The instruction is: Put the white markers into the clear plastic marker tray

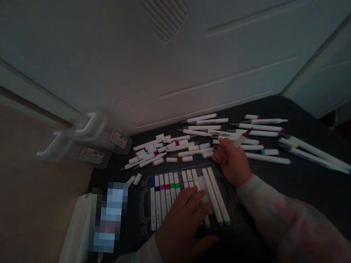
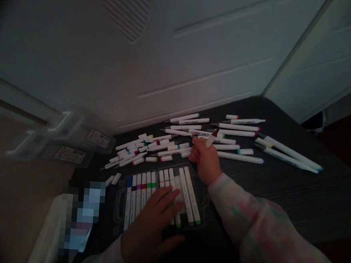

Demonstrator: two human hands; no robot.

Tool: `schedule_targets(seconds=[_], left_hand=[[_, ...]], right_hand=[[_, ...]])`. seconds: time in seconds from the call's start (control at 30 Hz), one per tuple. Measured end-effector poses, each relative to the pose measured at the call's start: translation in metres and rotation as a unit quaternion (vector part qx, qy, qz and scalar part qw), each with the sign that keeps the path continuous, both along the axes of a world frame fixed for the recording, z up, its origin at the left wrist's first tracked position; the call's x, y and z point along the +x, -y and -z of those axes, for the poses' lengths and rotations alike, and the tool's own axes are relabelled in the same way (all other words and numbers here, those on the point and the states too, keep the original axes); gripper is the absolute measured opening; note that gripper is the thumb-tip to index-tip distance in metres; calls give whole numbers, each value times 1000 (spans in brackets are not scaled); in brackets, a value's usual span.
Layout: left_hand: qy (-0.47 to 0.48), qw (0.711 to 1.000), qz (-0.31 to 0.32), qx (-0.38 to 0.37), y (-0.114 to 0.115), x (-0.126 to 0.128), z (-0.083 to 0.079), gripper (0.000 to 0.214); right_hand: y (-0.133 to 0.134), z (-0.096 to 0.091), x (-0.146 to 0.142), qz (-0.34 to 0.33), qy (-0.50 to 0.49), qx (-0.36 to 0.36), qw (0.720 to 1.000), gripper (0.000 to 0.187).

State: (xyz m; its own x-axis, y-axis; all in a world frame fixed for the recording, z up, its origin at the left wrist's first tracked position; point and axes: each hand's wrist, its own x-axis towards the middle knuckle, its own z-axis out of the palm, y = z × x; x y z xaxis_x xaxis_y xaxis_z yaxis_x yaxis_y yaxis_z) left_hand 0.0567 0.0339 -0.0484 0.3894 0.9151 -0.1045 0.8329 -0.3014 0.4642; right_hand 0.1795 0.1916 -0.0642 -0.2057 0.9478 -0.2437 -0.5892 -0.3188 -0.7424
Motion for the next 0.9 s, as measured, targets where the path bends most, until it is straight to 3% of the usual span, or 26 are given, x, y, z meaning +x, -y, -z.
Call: schedule_targets(seconds=[0.2, 0.3, 0.43, 0.57, 0.9], left_hand=[[-15, 995, -65, 74, -31, -9, -20, 46], [-82, 984, -97, 122, -59, -5, -16, 49], [-167, 974, -101, 118, -86, 1, -5, 53], [-198, 968, -103, 111, -89, -2, 0, 50], [-195, 962, -139, 133, -83, -14, -8, 43]], right_hand=[[-1, 1, -1, 0, -9, -7, 1000, 38], [-1, 1, -2, -3, -12, -10, 1000, 39], [-1, 0, -2, -1, -18, -14, 1000, 39], [-2, -1, -2, 10, -27, -14, 999, 40], [-3, 0, -2, 15, -44, -20, 999, 40]])
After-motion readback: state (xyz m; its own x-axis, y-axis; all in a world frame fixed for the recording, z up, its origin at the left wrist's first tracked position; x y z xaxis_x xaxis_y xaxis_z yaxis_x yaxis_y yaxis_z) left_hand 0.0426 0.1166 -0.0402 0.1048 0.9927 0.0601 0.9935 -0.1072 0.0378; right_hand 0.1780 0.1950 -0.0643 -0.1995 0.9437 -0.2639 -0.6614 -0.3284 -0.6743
